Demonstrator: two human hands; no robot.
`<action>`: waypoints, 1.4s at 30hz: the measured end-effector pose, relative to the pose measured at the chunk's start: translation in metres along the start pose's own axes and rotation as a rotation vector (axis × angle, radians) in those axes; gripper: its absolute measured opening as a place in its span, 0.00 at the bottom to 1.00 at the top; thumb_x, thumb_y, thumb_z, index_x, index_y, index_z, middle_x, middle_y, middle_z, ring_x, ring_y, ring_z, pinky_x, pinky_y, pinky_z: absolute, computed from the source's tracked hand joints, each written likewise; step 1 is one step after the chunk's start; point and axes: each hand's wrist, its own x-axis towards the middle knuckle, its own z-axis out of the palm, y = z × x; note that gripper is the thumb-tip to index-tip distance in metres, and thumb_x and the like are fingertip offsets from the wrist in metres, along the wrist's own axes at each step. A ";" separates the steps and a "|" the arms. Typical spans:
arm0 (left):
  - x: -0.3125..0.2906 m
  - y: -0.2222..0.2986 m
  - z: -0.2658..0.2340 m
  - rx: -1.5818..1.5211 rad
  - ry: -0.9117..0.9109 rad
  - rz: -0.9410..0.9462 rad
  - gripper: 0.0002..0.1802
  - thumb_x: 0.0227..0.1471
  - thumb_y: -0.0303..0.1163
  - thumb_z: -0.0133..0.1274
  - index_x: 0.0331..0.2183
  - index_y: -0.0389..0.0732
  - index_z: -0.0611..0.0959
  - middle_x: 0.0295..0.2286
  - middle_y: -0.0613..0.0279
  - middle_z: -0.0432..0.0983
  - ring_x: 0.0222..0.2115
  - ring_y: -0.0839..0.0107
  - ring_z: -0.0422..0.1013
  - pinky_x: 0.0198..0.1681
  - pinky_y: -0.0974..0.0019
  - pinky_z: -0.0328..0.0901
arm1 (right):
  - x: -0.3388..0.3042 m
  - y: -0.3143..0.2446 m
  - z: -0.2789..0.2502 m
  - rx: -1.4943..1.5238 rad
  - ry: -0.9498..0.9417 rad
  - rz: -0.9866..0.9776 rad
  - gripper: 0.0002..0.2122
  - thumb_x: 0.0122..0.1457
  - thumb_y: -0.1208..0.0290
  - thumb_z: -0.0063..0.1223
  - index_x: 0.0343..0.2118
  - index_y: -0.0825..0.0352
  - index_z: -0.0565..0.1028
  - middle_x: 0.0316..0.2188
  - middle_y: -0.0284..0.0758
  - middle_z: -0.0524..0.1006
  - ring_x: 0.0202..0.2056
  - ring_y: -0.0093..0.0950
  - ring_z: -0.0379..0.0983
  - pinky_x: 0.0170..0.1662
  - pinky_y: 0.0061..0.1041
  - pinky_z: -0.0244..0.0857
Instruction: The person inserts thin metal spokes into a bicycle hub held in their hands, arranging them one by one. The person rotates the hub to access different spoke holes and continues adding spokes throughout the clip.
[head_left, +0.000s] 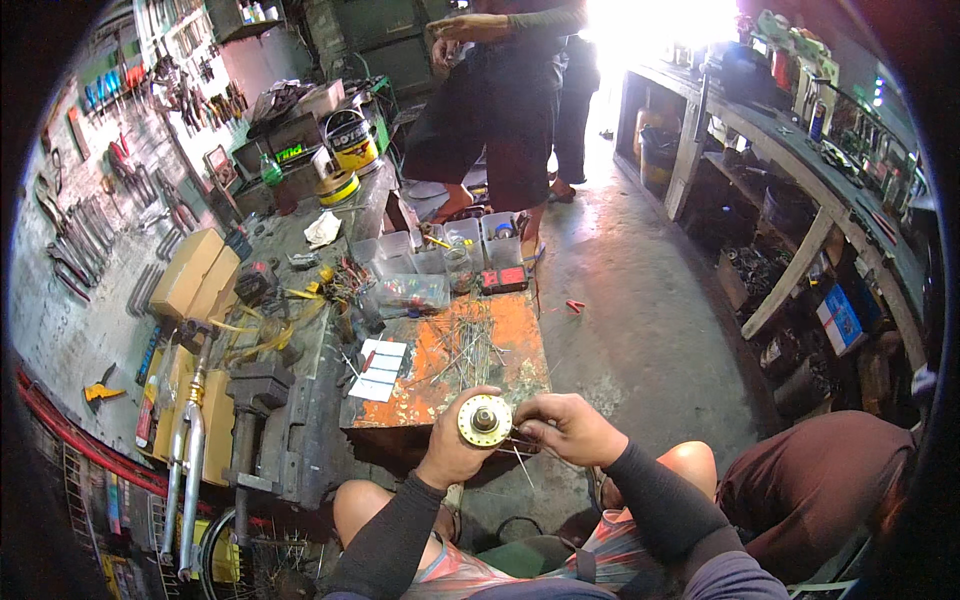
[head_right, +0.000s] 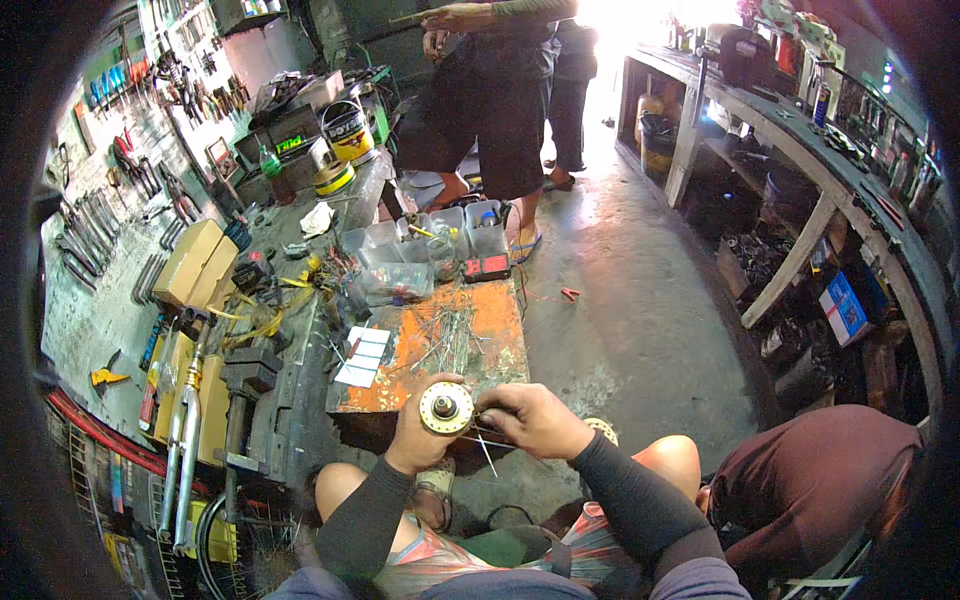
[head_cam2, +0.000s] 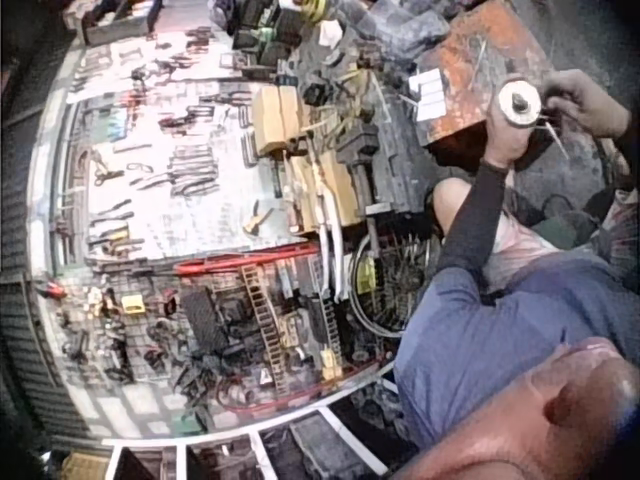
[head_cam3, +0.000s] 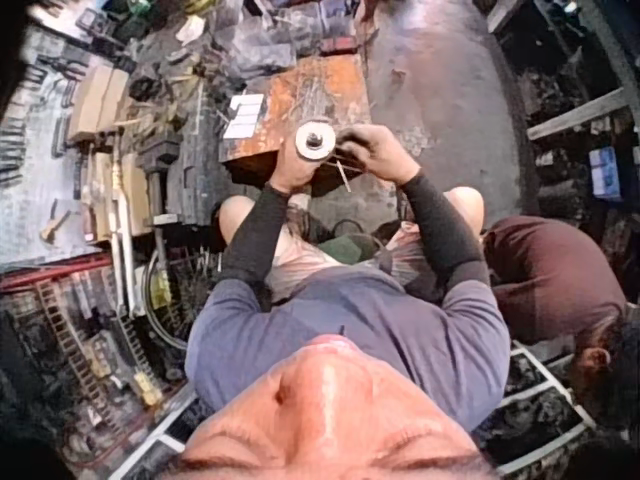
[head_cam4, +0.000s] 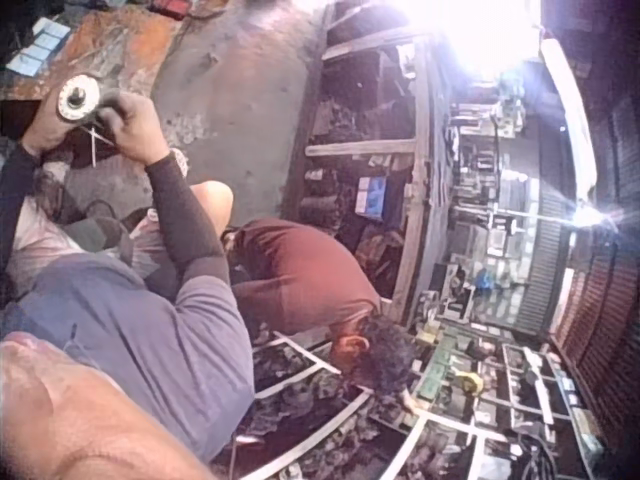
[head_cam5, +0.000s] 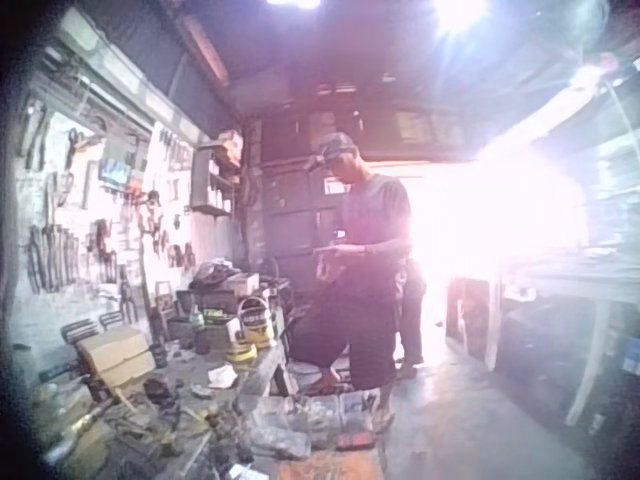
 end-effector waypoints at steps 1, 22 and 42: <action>-0.001 0.002 -0.003 -0.012 0.010 0.010 0.34 0.50 0.25 0.75 0.57 0.40 0.81 0.44 0.61 0.85 0.48 0.72 0.80 0.53 0.64 0.74 | 0.001 0.000 -0.001 0.049 0.015 0.036 0.12 0.65 0.76 0.62 0.50 0.69 0.82 0.40 0.44 0.83 0.44 0.45 0.81 0.50 0.40 0.75; -0.007 -0.021 0.001 -0.302 -0.207 -0.142 0.35 0.61 0.18 0.62 0.65 0.40 0.67 0.45 0.65 0.79 0.50 0.75 0.76 0.60 0.65 0.70 | -0.002 -0.006 0.009 -0.250 0.014 -0.071 0.07 0.60 0.72 0.67 0.40 0.66 0.85 0.33 0.42 0.82 0.37 0.47 0.81 0.43 0.43 0.76; -0.017 -0.037 0.005 -0.322 -0.282 -0.258 0.49 0.68 0.28 0.62 0.77 0.41 0.51 0.54 0.66 0.75 0.56 0.74 0.71 0.63 0.64 0.67 | -0.001 0.007 0.009 -0.227 0.005 -0.057 0.08 0.62 0.70 0.65 0.37 0.69 0.80 0.31 0.48 0.80 0.36 0.51 0.79 0.41 0.45 0.73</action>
